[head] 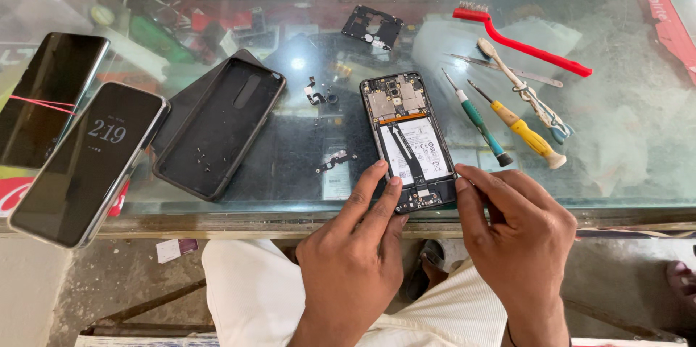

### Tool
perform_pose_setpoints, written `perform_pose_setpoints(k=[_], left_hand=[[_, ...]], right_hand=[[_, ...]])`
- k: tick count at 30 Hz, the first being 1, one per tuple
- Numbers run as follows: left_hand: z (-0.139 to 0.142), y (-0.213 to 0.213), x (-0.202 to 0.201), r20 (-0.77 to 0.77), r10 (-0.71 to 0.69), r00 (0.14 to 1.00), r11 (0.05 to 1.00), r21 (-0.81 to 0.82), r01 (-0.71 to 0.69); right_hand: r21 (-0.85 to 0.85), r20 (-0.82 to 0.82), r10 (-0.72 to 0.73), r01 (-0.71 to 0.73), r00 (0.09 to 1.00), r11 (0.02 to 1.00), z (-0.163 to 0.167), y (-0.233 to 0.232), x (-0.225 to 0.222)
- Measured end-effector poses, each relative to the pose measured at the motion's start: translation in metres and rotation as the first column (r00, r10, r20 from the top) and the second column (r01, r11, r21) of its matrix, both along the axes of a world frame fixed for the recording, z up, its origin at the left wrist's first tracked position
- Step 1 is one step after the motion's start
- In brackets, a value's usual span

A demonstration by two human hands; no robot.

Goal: The person is repairing a disassembled smartphone on a glass table. They use a screwdriver to remove screws and a yellow plastic tool to pry open parts. They then connect a ribbon cable to the motherboard and reposition internal components.

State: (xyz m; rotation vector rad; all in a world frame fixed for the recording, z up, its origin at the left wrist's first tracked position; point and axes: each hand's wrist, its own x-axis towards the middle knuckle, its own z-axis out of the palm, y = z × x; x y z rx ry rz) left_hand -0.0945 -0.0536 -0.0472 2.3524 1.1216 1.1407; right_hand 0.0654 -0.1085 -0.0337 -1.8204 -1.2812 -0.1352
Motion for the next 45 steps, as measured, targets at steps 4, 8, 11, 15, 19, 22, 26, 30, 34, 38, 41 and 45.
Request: perform_pose_setpoints(k=[4, 8, 11, 15, 19, 22, 26, 30, 34, 38, 41, 45], left_hand=[[-0.002, -0.004, 0.0, -0.008, -0.005, 1.0, 1.0, -0.003, 0.005], [-0.001, -0.015, 0.006, -0.02, 0.008, 1.0, 0.997, 0.083, -0.006], [-0.001, -0.018, 0.012, -0.015, -0.071, 0.997, 0.981, 0.179, 0.072], [-0.002, -0.015, 0.015, -0.045, -0.158, 0.986, 0.972, 0.166, 0.164], [-0.004, -0.013, 0.02, -0.064, -0.168, 0.984, 0.976, 0.132, 0.175], [-0.006, -0.013, 0.02, -0.062, -0.167, 0.984, 0.975, 0.141, 0.174], [-0.007, -0.014, 0.018, -0.058, -0.154, 0.986, 0.976, 0.148, 0.161], [-0.008, -0.016, 0.018, -0.055, -0.157, 0.986, 0.977, 0.134, 0.163], [-0.007, -0.016, 0.016, -0.03, -0.18, 0.983, 0.976, 0.121, 0.182], [0.003, -0.023, 0.01, 0.065, -0.174, 0.983, 0.971, 0.178, 0.16], [0.015, -0.043, 0.006, 0.382, -0.267, 0.885, 0.954, -0.022, 0.297], [0.021, -0.063, 0.017, 0.673, -0.333, 0.661, 0.753, -0.233, 0.616]], right_hand=[[0.036, 0.006, 0.021, -0.022, 1.0, 0.999, -0.006, -0.004, 0.003], [0.029, 0.014, 0.036, -0.036, 0.999, 0.999, -0.009, -0.008, 0.006], [0.047, 0.036, 0.044, -0.046, 0.998, 0.998, -0.012, -0.009, 0.007], [0.004, -0.021, 0.005, -0.005, 1.0, 1.0, -0.013, -0.011, 0.008], [0.014, -0.001, 0.03, -0.03, 1.0, 0.999, -0.013, -0.011, 0.01], [0.035, 0.01, 0.046, -0.046, 0.999, 0.998, -0.014, -0.011, 0.009], [0.012, 0.029, 0.036, -0.037, 0.999, 0.999, -0.014, -0.011, 0.008], [0.016, 0.044, 0.048, -0.049, 0.998, 0.999, -0.013, -0.012, 0.008], [0.012, 0.015, 0.024, -0.024, 1.0, 1.0, -0.012, -0.011, 0.007], [0.007, -0.022, 0.0, 0.0, 1.0, 1.0, -0.013, -0.012, 0.007], [0.077, -0.041, 0.033, -0.029, 0.999, 0.997, -0.015, -0.013, 0.008], [0.106, -0.013, 0.024, -0.023, 1.0, 0.994, -0.017, -0.013, 0.009]])
